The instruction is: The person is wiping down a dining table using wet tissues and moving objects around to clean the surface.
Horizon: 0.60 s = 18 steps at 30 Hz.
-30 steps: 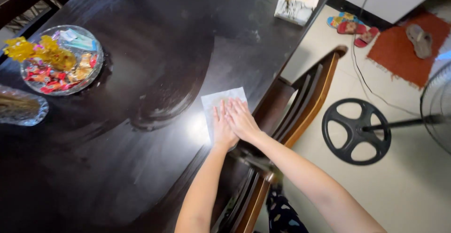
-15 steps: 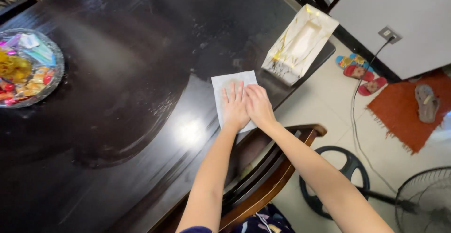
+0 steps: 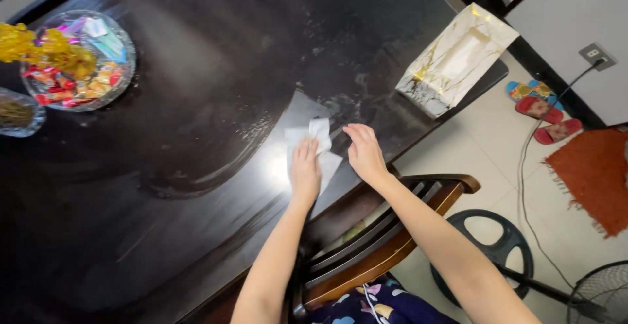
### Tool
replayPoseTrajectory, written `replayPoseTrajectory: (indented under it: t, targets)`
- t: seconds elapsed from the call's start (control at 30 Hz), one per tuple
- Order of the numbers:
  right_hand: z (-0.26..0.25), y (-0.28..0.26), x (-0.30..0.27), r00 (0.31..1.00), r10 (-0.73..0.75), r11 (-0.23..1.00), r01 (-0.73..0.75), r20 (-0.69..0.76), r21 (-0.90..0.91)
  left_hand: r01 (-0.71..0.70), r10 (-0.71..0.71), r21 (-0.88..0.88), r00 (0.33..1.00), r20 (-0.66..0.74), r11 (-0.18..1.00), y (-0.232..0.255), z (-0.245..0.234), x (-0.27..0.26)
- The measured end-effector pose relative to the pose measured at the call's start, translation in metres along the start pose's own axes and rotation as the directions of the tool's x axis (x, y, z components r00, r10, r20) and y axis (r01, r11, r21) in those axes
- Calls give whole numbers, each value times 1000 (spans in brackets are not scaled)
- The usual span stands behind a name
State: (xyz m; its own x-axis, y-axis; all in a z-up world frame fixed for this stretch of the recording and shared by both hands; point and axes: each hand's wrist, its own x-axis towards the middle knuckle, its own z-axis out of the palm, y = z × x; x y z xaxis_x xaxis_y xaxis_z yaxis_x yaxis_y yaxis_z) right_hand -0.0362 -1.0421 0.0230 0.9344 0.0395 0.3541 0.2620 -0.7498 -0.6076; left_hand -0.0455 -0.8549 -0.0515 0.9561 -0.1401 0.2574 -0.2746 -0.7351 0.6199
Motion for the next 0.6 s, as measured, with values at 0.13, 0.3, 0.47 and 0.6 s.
replayPoseTrajectory:
  t: [0.13,0.3,0.47,0.6]
  targets:
    - [7,-28,-9,997,82,988,-82,7,134,194,-208,-285,978,-18,939,-23,-37,-18]
    - [19,-76,-6,946,321,886,-313,36,342,708,-669,-435,692,270,557,-39,-114,0]
    - [54,-96,-20,975,222,935,-219,19,279,123,-67,209,964,-256,970,-38,-158,-31]
    - [73,-96,-32,995,103,977,-102,6,187,-139,123,291,990,71,947,-70,-141,-52]
